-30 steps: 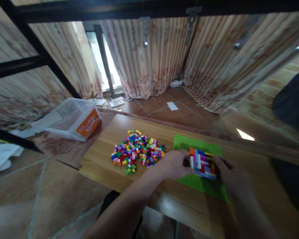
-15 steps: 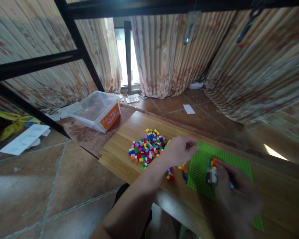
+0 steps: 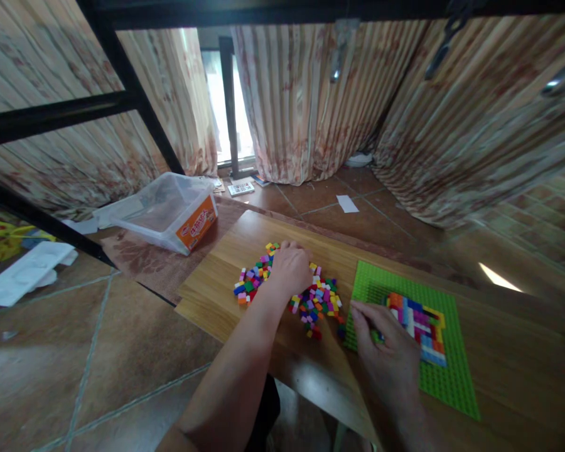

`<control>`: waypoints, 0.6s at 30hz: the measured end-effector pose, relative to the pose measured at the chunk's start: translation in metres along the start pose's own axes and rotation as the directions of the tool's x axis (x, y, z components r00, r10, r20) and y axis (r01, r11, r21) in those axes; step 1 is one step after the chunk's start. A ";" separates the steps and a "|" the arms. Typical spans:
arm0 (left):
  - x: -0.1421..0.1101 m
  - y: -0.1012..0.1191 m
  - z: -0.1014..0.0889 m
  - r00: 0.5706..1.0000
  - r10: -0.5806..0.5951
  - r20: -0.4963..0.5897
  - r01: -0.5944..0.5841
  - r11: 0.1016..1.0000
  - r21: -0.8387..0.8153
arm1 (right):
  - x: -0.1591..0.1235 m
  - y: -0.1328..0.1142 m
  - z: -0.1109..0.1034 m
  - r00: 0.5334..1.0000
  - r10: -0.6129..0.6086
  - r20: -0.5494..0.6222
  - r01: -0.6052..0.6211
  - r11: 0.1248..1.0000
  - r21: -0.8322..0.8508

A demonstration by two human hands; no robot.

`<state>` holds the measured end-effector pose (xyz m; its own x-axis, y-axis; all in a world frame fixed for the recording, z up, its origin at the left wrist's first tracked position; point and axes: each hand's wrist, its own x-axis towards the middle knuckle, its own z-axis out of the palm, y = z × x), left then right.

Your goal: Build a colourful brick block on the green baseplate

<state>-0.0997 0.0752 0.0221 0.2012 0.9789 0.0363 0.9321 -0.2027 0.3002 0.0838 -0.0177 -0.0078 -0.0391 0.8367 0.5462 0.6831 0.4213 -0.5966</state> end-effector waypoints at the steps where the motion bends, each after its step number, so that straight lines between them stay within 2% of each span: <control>1: 0.000 0.003 0.001 1.000 -0.016 0.004 0.016 1.000 0.023 | 0.000 0.000 0.000 1.000 -0.015 0.005 0.015 1.000 0.006; 6: 0.000 0.011 0.004 0.997 -0.068 -0.038 0.070 0.996 0.053 | 0.001 -0.003 -0.004 0.999 -0.051 0.002 0.051 0.999 0.018; 12: 0.001 0.011 0.008 0.998 -0.033 -0.049 0.034 0.999 0.016 | 0.001 -0.003 -0.010 0.999 -0.052 -0.007 0.053 0.998 0.019; 16: 0.005 0.009 0.005 0.998 -0.034 -0.049 0.032 0.998 -0.050 | 0.001 -0.003 -0.012 0.998 -0.056 -0.027 0.057 0.998 0.035; 18: 0.008 0.008 0.003 0.996 -0.037 -0.078 0.025 0.988 -0.154 | 0.002 -0.003 -0.012 0.998 -0.041 -0.039 0.043 0.998 0.046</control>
<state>-0.0902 0.0811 0.0214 0.1423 0.9848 0.0996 0.8791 -0.1720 0.4446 0.0907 -0.0215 0.0022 -0.0384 0.8045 0.5927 0.6467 0.4722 -0.5990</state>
